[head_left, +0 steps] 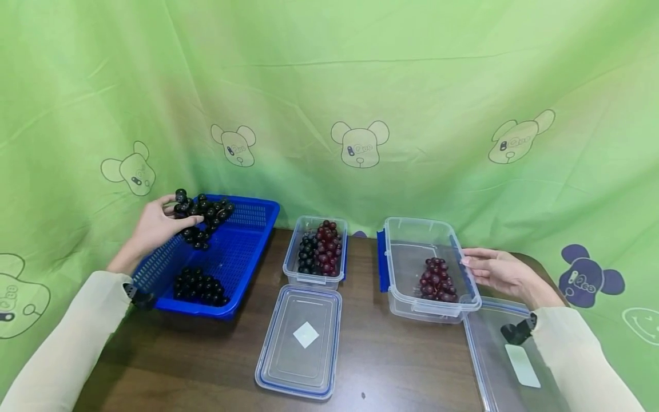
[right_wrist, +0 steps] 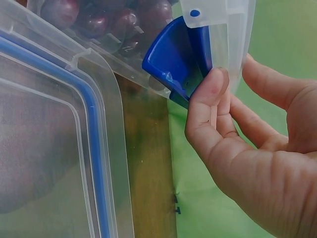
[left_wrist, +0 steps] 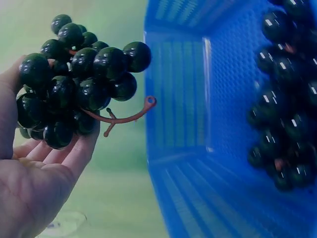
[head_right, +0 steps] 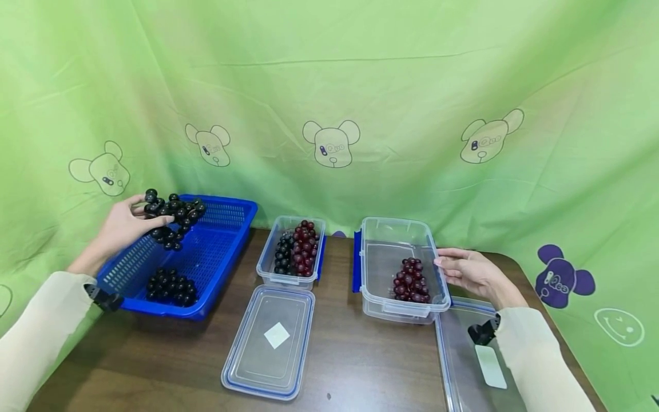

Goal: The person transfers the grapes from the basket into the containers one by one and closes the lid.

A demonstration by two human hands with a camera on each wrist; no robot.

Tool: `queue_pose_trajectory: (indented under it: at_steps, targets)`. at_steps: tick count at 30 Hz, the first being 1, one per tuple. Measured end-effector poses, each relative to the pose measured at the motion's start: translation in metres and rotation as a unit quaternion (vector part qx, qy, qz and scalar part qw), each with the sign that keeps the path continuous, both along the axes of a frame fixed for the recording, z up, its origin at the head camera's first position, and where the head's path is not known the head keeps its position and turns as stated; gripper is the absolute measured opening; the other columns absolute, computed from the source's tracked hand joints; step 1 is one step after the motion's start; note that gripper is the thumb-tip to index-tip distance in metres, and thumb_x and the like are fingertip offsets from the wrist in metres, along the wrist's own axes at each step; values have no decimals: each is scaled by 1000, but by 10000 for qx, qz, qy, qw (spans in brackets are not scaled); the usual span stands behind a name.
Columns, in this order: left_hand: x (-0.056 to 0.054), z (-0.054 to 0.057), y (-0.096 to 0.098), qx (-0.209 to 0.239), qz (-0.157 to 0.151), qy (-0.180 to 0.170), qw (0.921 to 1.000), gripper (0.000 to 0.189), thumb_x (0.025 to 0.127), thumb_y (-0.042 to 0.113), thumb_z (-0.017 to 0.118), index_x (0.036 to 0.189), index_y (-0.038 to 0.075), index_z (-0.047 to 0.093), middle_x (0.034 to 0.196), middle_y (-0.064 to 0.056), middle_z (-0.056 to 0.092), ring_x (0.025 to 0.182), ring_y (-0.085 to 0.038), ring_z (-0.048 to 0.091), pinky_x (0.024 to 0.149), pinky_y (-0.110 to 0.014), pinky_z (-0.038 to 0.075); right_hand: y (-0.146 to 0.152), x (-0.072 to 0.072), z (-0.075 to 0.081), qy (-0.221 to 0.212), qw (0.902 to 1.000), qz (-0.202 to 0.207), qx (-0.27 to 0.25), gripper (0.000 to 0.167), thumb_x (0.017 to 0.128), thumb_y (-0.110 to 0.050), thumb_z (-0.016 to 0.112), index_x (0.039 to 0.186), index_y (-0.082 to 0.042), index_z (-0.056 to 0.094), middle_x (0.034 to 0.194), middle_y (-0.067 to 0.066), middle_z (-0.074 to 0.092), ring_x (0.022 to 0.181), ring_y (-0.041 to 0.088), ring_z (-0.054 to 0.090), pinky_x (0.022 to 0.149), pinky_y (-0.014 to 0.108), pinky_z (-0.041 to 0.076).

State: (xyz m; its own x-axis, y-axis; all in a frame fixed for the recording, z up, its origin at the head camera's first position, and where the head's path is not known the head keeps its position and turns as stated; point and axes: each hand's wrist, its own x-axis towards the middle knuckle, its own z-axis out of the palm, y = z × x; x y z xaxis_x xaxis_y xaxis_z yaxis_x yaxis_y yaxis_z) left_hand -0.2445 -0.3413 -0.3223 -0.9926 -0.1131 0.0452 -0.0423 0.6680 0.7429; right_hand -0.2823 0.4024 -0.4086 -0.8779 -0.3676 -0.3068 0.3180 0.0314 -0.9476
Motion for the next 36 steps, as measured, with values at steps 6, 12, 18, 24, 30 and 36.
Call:
queue_pose_trajectory:
  at_steps: [6, 12, 18, 24, 30, 36]
  targets:
    - [-7, 5, 19, 532, -87, 298, 9981, 106, 90, 47, 82, 166, 3, 22, 156, -31, 50, 146, -46, 49, 119, -61, 43, 1, 1, -2, -32, 10000, -48, 7, 33, 106, -2, 57, 109, -28, 75, 100, -5, 80, 91, 9, 76, 85, 25, 63]
    - [-11, 8, 37, 789, -171, 505, 9955, 92, 92, 43, 81, 162, 7, 34, 149, -23, 60, 136, -34, 60, 116, -50, 49, 1, 2, -2, -13, 9999, -100, 49, 33, 106, -2, 57, 109, -29, 76, 100, -5, 80, 92, 9, 76, 85, 25, 63]
    - [-15, 10, 57, 1322, -328, 943, 9862, 71, 91, 28, 84, 150, 8, 51, 114, 11, 75, 105, -1, 69, 91, -18, 58, 1, 3, -1, 24, 9999, -66, 106, 32, 106, -2, 57, 109, -29, 75, 102, -5, 81, 92, 9, 76, 85, 24, 62]
    - [-17, 15, 81, 2140, -791, 1266, 9654, 42, 90, 14, 83, 126, 20, 61, 93, 26, 75, 94, 3, 72, 83, -14, 58, 1, 3, -2, 91, 9999, -69, -2, 34, 106, 0, 56, 109, -27, 77, 99, -5, 80, 88, 8, 75, 83, 23, 62]
    - [-18, 20, 103, 2527, -1179, 1183, 9530, 41, 90, 8, 82, 123, 21, 61, 94, 18, 78, 94, -1, 75, 82, -17, 60, -2, 4, 0, -48, 10000, -21, 77, 32, 107, -1, 55, 111, -26, 75, 97, -4, 80, 89, 11, 76, 82, 26, 63]
    - [-22, 26, 124, 2473, -1369, 1174, 9520, 44, 90, 12, 82, 127, 18, 60, 97, 18, 77, 97, -3, 74, 85, -18, 60, -5, 3, 3, -139, 9996, -27, 240, 28, 107, -5, 57, 111, -27, 72, 97, -4, 79, 92, 11, 75, 83, 27, 63]
